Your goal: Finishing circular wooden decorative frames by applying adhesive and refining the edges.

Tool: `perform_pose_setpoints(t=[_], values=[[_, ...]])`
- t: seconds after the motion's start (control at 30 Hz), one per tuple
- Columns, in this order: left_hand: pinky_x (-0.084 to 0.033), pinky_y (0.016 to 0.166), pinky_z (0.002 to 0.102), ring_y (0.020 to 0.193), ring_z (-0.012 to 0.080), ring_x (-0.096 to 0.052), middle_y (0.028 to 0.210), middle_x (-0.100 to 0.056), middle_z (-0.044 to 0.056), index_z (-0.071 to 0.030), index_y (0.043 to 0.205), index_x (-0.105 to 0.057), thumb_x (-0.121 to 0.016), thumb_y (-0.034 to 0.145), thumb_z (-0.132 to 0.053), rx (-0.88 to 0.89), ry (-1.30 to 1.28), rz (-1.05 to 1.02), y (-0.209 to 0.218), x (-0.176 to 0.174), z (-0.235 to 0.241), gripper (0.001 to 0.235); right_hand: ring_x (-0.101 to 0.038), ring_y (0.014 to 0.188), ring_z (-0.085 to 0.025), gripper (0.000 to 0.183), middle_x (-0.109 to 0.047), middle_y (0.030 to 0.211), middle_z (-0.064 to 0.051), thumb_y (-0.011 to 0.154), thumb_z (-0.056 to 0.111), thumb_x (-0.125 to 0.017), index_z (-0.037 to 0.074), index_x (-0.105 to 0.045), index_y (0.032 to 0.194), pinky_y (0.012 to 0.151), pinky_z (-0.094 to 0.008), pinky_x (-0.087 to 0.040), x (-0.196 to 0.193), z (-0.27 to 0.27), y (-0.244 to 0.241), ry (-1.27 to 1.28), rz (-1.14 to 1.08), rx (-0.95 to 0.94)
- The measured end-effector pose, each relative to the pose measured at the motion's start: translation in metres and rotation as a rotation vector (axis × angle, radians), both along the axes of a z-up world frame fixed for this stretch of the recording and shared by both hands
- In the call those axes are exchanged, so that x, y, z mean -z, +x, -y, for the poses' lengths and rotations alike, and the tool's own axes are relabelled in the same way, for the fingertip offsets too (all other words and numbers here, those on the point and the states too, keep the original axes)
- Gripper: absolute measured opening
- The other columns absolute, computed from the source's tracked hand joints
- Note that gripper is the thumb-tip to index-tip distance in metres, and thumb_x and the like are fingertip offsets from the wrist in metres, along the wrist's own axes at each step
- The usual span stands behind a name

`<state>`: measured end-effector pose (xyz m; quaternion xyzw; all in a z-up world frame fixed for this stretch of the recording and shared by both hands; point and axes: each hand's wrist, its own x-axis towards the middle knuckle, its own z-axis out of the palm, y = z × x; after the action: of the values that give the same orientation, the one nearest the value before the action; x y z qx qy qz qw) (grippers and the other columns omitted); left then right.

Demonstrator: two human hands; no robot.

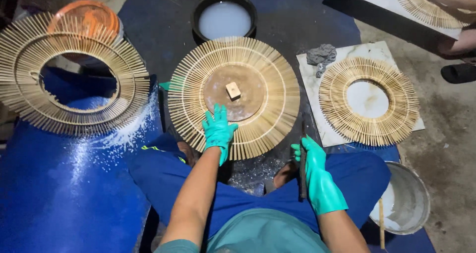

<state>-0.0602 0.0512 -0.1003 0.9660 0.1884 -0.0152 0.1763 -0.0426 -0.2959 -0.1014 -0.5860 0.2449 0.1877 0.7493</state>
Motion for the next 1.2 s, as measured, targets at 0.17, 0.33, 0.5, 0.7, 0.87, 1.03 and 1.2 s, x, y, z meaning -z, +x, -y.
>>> perform_pose_setpoints(t=[0.17,0.33,0.5,0.7,0.87,1.03,1.2], values=[[-0.028,0.112,0.072,0.151,0.0477,-0.023,0.171,-0.015,0.012,-0.022,0.163,-0.025,-0.065,0.088,-0.055,-0.154,-0.049,-0.211,-0.002,-0.028,0.002,0.091,-0.06,0.063,-0.017,0.048,-0.074,0.093,-0.013,0.1,0.023,-0.054,0.018,-0.053,0.147,0.055,-0.032,-0.049,0.009,0.001,0.004,0.049,-0.025,0.043],[-0.027,0.111,0.072,0.15,0.0483,-0.021,0.168,-0.015,0.019,-0.014,0.161,-0.023,-0.065,0.087,-0.066,-0.236,-0.078,-0.181,-0.004,-0.041,0.01,0.101,-0.059,0.063,-0.015,0.049,-0.074,0.093,-0.012,0.101,0.021,-0.055,0.015,-0.055,0.15,0.055,-0.03,-0.049,-0.006,-0.016,-0.004,0.045,0.012,-0.049],[-0.024,0.112,0.073,0.152,0.0457,-0.019,0.168,-0.017,0.017,-0.013,0.162,-0.018,-0.068,0.085,-0.064,-0.204,-0.035,-0.146,-0.003,-0.031,-0.003,0.105,-0.059,0.062,-0.014,0.05,-0.075,0.092,-0.012,0.102,0.02,-0.057,0.013,-0.056,0.151,0.053,-0.029,-0.048,-0.016,-0.017,0.003,0.001,0.062,-0.039],[-0.021,0.112,0.075,0.151,0.0475,-0.017,0.17,-0.015,0.015,-0.014,0.163,-0.019,-0.066,0.09,-0.054,-0.158,-0.038,-0.097,-0.012,-0.011,-0.012,0.095,-0.059,0.061,-0.015,0.053,-0.074,0.092,-0.013,0.101,0.02,-0.057,0.016,-0.05,0.153,0.052,-0.03,-0.048,0.005,-0.012,0.016,0.028,0.063,-0.09],[-0.014,0.115,0.077,0.155,0.0424,-0.011,0.17,-0.01,0.011,-0.016,0.163,-0.021,-0.064,0.091,-0.056,-0.115,-0.029,-0.137,-0.038,0.002,-0.003,0.092,-0.061,0.064,-0.017,0.039,-0.074,0.092,-0.013,0.097,0.025,-0.058,0.013,-0.055,0.134,0.056,-0.032,-0.049,-0.006,0.004,0.017,0.106,0.059,0.048],[-0.008,0.112,0.08,0.156,0.0412,-0.004,0.172,-0.005,0.01,-0.016,0.163,-0.019,-0.064,0.09,-0.056,-0.127,-0.122,-0.154,-0.045,-0.008,0.006,0.094,-0.052,0.065,-0.011,0.027,-0.067,0.086,-0.002,0.102,0.038,-0.064,0.011,-0.066,0.1,0.06,-0.027,-0.043,-0.136,0.027,-0.025,-0.055,0.144,0.141],[-0.005,0.111,0.082,0.157,0.039,0.002,0.172,-0.002,0.007,-0.016,0.162,-0.02,-0.065,0.091,-0.053,-0.071,-0.186,-0.213,-0.05,-0.023,0.004,0.093,-0.061,0.081,-0.009,0.033,-0.069,0.098,-0.001,0.113,0.033,-0.061,0.011,-0.058,0.137,0.072,-0.024,-0.049,-0.194,0.103,-0.061,-0.239,0.508,0.253]])
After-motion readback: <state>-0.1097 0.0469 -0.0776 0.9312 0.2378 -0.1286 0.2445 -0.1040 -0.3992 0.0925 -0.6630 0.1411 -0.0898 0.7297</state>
